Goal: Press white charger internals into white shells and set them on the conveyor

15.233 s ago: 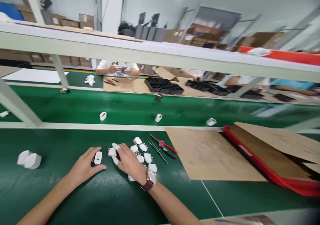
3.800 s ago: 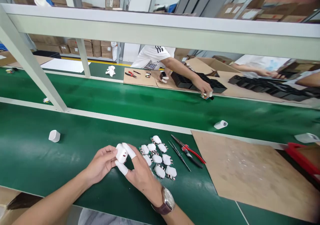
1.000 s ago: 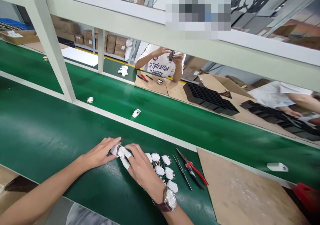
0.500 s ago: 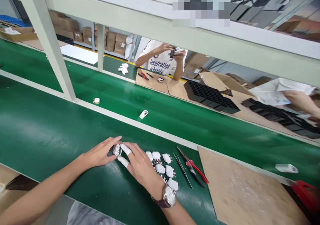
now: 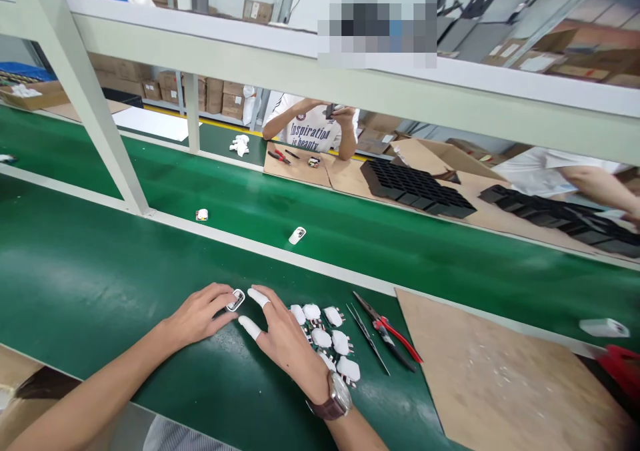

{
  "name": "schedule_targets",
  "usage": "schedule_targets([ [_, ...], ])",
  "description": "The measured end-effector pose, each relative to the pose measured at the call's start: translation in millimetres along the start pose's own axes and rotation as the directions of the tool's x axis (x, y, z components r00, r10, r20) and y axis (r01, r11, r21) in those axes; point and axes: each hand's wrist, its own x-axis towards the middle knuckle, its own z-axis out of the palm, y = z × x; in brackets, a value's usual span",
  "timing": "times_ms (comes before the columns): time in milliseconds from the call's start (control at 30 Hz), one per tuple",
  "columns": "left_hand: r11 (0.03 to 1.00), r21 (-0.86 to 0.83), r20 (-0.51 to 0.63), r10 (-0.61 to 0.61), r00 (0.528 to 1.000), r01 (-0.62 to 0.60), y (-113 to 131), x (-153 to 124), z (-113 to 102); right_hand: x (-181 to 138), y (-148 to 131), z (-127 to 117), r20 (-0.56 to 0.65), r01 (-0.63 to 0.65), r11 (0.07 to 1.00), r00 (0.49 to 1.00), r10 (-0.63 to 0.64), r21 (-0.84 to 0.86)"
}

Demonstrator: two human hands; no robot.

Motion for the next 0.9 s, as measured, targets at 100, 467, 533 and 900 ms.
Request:
schedule_targets([
  [100, 1.000, -0.009, -0.049, 0.030, 0.998, -0.030, 5, 1, 3, -9, 2, -6, -0.037, -0.008, 0.999, 0.999, 0.007, -0.031],
  [467, 0.724, -0.585, 0.047, -0.420, 0.906, 0.366, 26, 21, 8, -27, 1, -3, -0.070, 0.004, 0.999, 0.998, -0.001, 0.044],
  [533, 0.339, -0.822, 0.209, -0.568, 0.796, 0.458, 38, 21, 12, -26, -4, -1, -0.101, 0.030, 0.993, 0.995, -0.018, 0.118],
  [900, -0.183, -0.870, 0.480, -0.526, 0.702, 0.458, 76, 16, 8, -17, -28, -16, -0.262, 0.115, 0.988, 0.961, -0.084, 0.103],
])
